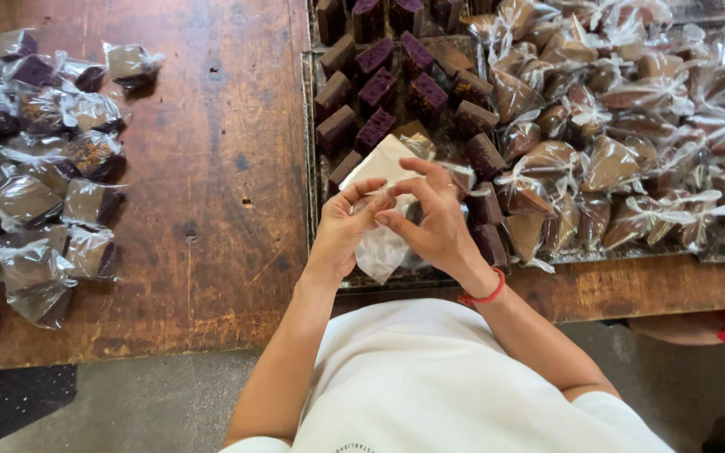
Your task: The person packs individual pieces of purple and brown cake into small plastic bags by hand, placing the filled bags onto a wooden table.
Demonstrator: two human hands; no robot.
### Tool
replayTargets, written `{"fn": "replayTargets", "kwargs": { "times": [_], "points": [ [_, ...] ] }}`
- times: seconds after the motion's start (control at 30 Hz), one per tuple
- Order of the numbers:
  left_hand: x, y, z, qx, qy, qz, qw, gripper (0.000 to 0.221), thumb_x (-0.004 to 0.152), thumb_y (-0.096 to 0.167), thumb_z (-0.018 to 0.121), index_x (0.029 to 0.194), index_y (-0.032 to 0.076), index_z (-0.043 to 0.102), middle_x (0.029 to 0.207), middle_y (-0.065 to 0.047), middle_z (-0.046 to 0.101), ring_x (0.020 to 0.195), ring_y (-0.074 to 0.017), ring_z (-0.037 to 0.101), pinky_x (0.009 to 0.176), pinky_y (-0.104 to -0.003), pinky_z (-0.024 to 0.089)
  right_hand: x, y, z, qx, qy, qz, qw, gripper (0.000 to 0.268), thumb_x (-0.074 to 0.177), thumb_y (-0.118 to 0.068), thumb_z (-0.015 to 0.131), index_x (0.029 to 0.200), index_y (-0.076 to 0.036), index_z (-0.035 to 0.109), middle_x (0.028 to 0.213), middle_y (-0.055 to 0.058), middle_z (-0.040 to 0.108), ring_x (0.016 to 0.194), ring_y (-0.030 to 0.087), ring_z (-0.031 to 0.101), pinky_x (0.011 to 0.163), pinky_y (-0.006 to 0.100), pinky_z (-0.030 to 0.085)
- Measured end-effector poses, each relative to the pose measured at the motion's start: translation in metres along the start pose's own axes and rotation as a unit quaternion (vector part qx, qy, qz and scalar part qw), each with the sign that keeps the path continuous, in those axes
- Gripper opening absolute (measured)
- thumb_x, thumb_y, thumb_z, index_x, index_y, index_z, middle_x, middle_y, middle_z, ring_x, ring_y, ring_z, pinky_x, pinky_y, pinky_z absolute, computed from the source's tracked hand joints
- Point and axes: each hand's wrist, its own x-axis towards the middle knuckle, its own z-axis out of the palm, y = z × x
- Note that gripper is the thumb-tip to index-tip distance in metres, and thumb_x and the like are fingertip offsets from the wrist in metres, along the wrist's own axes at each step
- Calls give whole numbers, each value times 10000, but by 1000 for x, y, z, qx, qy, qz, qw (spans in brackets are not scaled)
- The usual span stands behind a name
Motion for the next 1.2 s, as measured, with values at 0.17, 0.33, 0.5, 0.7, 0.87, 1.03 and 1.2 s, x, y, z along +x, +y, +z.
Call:
{"fn": "replayTargets", "kwargs": {
  "times": [0.17, 0.33, 0.5, 0.7, 0.87, 1.03, 1.2],
  "points": [
    [-7, -10, -7, -92, -44, 11, 995, 427, 939, 156, 792, 1307, 35, 614, 899, 11, 687, 829, -70, 632, 731, -202, 502, -3, 10, 3, 133, -12, 25, 991, 95, 941, -80, 735, 1018, -33, 705, 1405, 147, 607, 1336, 288, 558, 1102, 397, 450],
    [-12, 7, -6, -146, -75, 119, 979, 336, 957, 131, 783, 1250, 68, 632, 954, 14, 685, 846, -67, 623, 767, -214, 518, -1, 29, 14, 96, 53, 87, 990, 58, 937, -36, 667, 978, -3, 689, 1349, 114, 637, 1158, 237, 633, 913, 327, 517],
    [-7, 23, -4, 112, -134, 249, 953, 68, 1038, 38, 754, 1095, 50, 720, 1049, -27, 659, 897, -96, 629, 819, -269, 533, -2, 30, 10, 133, 22, 122, 983, 58, 957, -61, 678, 958, -10, 706, 1225, 84, 665, 945, 132, 650, 754, 255, 526],
    [-7, 39, 13, 585, 29, 371, 721, 280, 875, -43, 669, 1137, 27, 738, 1218, -135, 689, 874, -220, 710, 796, -339, 595, 0, 39, -7, 59, 1, 156, 986, 79, 934, -77, 694, 952, -5, 721, 1219, 67, 680, 746, 161, 589, 631, 281, 455],
    [5, 28, 7, 588, 118, 372, 709, 114, 917, 96, 779, 1017, 48, 752, 1049, -106, 722, 830, -214, 721, 657, -293, 600, 1, 102, -19, -122, -16, 89, 988, 269, 909, -170, 737, 1151, -60, 695, 1237, 85, 652, 1062, 233, 631, 847, 380, 493],
    [11, 35, -13, 526, 168, 373, 746, 75, 980, 22, 732, 1050, 42, 749, 1086, -102, 744, 841, -175, 733, 637, -236, 624, 20, 133, -22, -376, -234, 97, 891, 696, 697, -351, 865, 1288, -86, 611, 1098, 113, 680, 1216, 324, 517, 942, 574, 358],
    [-9, 54, -26, 527, 186, 398, 727, 178, 971, -45, 669, 1109, 34, 750, 1212, -134, 704, 1044, -231, 734, 852, -289, 665, 48, 125, -26, -423, -429, 83, 794, 760, 608, -335, 902, 1254, -138, 552, 1029, 108, 660, 1157, 321, 525, 921, 584, 352]
  ]
}}
